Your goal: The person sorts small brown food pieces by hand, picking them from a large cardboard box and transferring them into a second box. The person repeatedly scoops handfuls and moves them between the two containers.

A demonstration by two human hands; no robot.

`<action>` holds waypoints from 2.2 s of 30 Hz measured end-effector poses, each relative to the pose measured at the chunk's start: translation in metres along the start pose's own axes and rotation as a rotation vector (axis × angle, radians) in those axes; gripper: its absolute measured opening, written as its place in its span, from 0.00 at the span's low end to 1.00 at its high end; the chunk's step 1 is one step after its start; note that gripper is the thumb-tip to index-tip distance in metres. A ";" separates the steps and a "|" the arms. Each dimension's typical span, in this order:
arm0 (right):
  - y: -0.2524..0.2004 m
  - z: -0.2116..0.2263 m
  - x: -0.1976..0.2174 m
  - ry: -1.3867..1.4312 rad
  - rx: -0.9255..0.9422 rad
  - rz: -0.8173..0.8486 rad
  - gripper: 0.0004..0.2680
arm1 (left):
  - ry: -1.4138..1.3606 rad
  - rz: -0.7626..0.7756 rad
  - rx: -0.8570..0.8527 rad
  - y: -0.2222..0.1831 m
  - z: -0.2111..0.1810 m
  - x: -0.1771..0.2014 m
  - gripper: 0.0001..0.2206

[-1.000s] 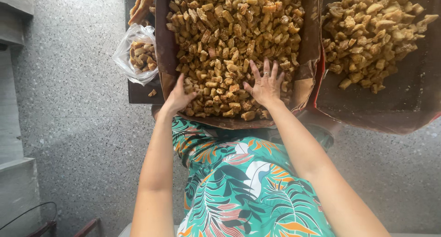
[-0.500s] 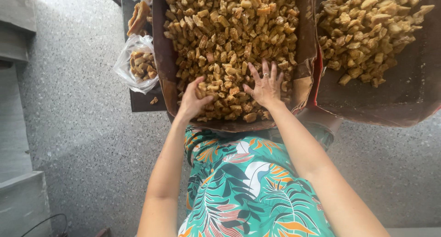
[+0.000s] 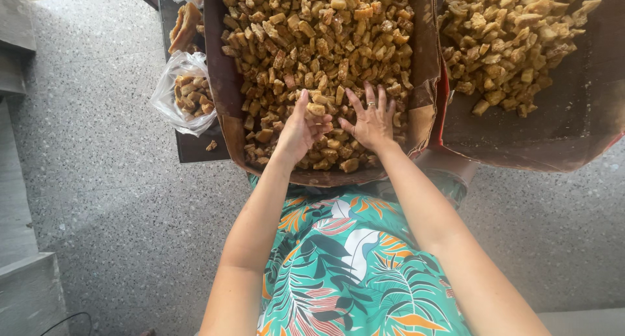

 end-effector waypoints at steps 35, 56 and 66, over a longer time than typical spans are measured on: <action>-0.003 -0.003 0.001 0.018 0.035 -0.067 0.31 | 1.050 -0.262 -0.644 -0.026 -0.022 -0.009 0.09; -0.001 -0.004 -0.005 -0.002 0.057 -0.093 0.30 | 0.984 -0.435 -0.591 -0.048 -0.104 0.142 0.13; -0.010 -0.003 0.006 0.150 0.124 -0.295 0.26 | 1.585 -0.197 -0.434 -0.040 0.000 0.032 0.54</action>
Point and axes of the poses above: each hand's wrist, its own y-axis towards the middle knuckle, its own x-axis out of the back of the hand, z = x × y, the point moved 6 cm from there along y, towards the middle knuckle, and after that the axes turned 1 degree about -z, right-handed, at the moved point
